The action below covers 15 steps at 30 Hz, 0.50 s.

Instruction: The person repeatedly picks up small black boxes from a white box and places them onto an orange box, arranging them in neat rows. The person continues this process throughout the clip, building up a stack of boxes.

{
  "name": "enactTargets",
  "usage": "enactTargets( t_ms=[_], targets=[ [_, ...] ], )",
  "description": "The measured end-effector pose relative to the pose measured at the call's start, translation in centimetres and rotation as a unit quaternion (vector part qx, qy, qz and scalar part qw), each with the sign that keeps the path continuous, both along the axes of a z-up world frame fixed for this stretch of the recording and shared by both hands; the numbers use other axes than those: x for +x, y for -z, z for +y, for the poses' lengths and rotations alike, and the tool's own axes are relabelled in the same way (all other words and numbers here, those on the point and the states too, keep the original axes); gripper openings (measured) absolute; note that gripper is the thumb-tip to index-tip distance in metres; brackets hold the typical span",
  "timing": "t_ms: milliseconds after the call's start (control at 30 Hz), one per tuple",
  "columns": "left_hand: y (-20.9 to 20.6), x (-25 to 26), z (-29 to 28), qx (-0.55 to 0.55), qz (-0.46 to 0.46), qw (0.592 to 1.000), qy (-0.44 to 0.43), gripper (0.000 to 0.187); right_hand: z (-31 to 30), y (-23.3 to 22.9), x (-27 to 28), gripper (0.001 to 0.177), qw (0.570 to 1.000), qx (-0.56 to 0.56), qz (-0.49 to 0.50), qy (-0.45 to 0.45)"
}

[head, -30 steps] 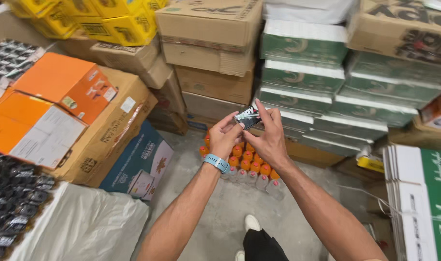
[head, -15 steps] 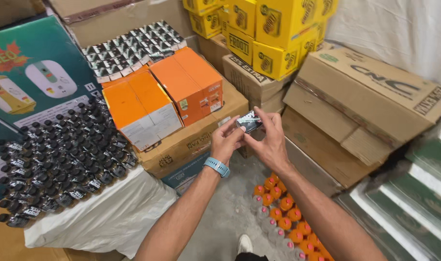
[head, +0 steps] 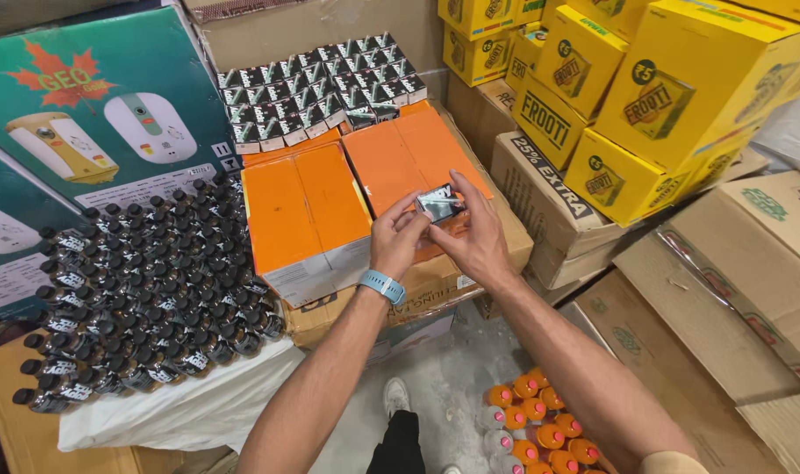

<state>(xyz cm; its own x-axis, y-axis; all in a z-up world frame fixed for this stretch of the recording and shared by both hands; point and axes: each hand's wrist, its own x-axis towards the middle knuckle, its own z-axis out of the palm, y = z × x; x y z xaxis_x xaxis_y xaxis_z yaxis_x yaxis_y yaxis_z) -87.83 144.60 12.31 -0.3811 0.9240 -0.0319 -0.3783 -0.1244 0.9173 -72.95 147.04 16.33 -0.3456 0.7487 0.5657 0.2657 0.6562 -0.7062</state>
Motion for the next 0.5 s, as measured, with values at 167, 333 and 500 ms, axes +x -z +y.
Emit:
enactTargets(
  t_ms=[167,333,500],
  targets=[
    [-0.3,-4.1,6.3,-0.007,-0.002,1.000,0.006,0.057,6.5,0.4,-5.0,0.090,0.999,-0.039,-0.008,0.032],
    [-1.5,-6.6,11.5,-0.048,0.024,0.997,0.046,0.072,12.9,1.4,-8.3,0.093,0.997,-0.046,-0.008,0.058],
    [-2.9,-8.1,14.9,-0.045,0.096,0.988,0.110,0.086,18.2,2.2,-10.4,0.094,0.995,-0.039,-0.016,0.086]
  ],
)
